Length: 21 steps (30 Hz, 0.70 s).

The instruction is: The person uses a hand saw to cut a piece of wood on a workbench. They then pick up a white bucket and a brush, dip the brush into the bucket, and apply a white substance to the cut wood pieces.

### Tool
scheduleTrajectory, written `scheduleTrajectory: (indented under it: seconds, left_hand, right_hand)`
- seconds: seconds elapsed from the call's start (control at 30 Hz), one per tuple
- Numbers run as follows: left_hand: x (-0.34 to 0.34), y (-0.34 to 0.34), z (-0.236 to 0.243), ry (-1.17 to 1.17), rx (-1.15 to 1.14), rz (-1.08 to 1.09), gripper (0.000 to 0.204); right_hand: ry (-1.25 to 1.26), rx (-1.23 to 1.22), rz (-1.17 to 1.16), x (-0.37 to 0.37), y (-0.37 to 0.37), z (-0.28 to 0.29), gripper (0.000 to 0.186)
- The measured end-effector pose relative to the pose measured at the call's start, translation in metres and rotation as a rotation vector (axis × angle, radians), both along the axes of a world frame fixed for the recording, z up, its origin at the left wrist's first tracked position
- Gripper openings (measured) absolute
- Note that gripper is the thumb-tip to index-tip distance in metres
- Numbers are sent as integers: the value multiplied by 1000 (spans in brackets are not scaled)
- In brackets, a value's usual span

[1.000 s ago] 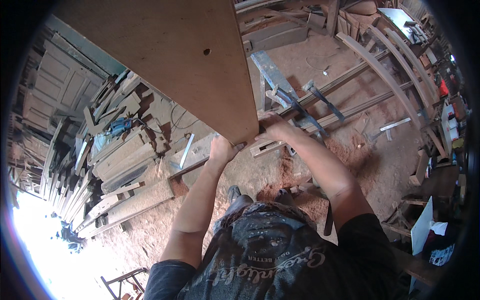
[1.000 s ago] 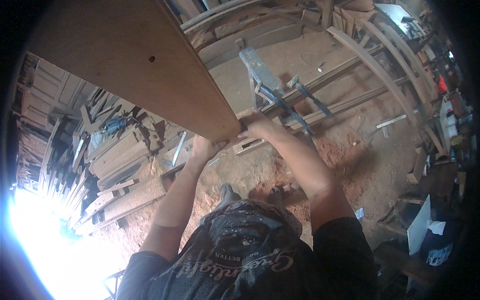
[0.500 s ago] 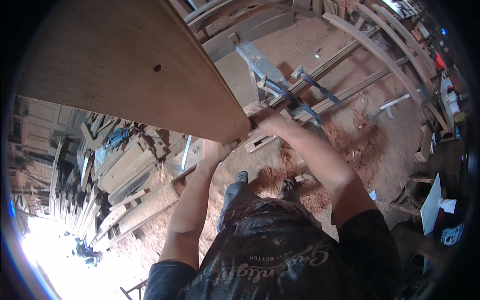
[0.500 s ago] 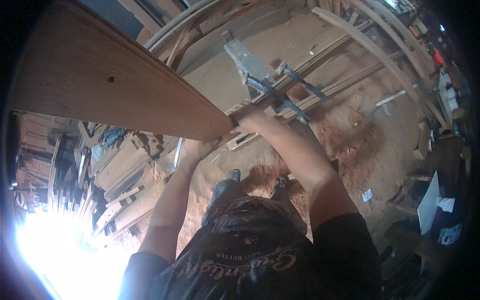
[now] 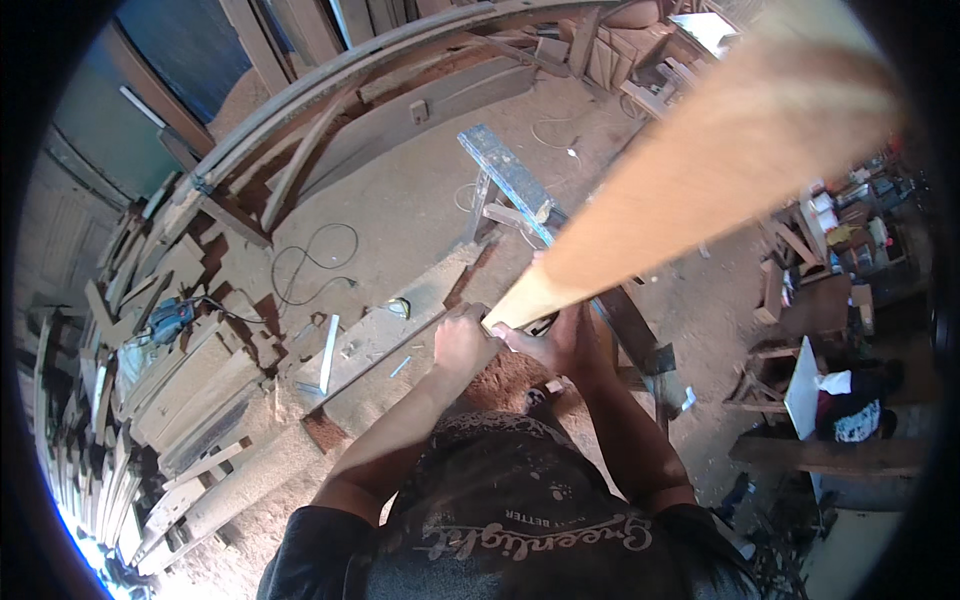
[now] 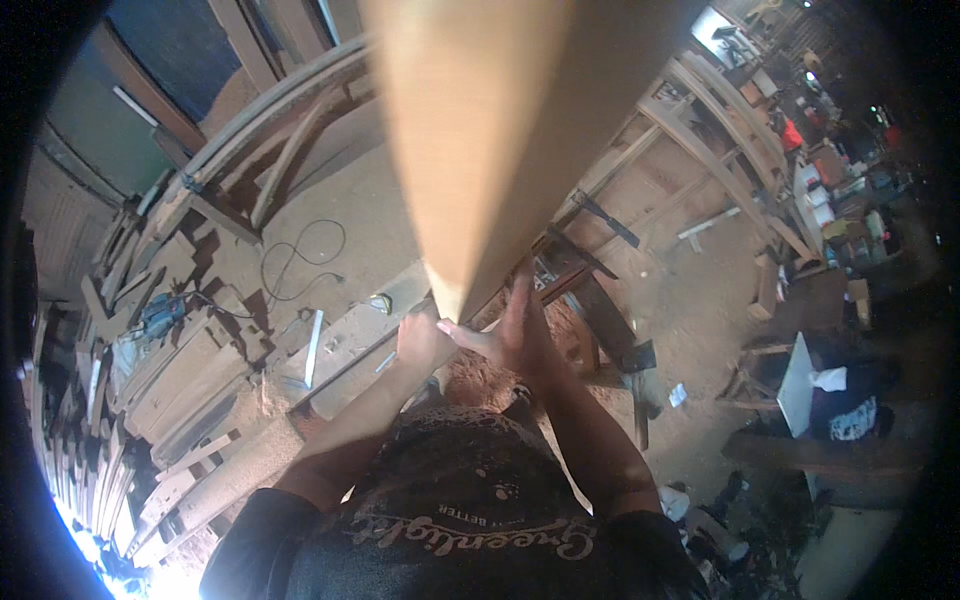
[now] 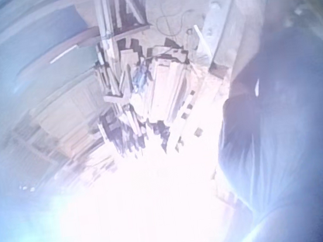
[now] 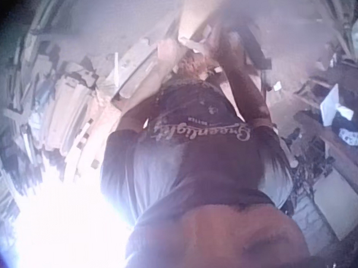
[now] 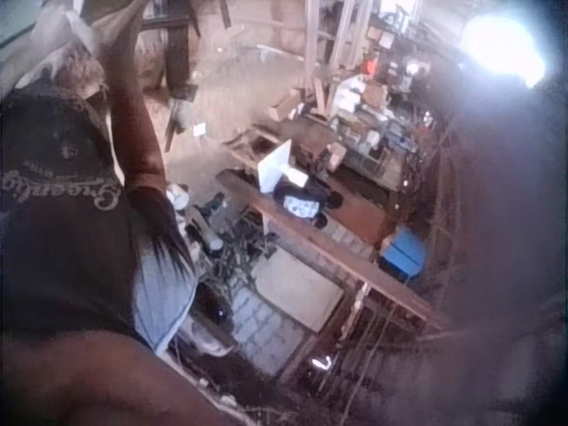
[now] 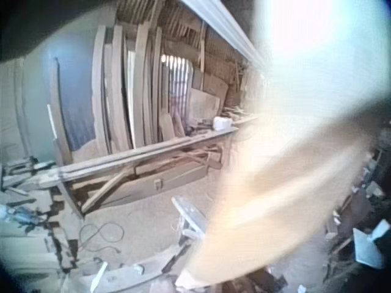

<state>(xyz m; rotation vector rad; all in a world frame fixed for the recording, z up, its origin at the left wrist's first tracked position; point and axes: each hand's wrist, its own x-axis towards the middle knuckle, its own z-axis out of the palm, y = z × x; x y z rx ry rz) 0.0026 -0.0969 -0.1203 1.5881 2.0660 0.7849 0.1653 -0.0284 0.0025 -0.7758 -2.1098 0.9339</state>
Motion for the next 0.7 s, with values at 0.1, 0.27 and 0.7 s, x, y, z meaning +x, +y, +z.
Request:
scheduleTrajectory:
  seconds: [0.1,0.27,0.7]
  left_hand:
    - [-3,-10,-13,-214,132,22,38]
    - [-14,-32,-47,-340,449,-24,49]
    - [-18,-30,-82,-426,439,-8,45]
  right_hand:
    - [-132,251,-16,0,5,-26,96]
    - [-381,531,35,-3,9,-6,91]
    - [-768,484,-72,-18,2,10,93]
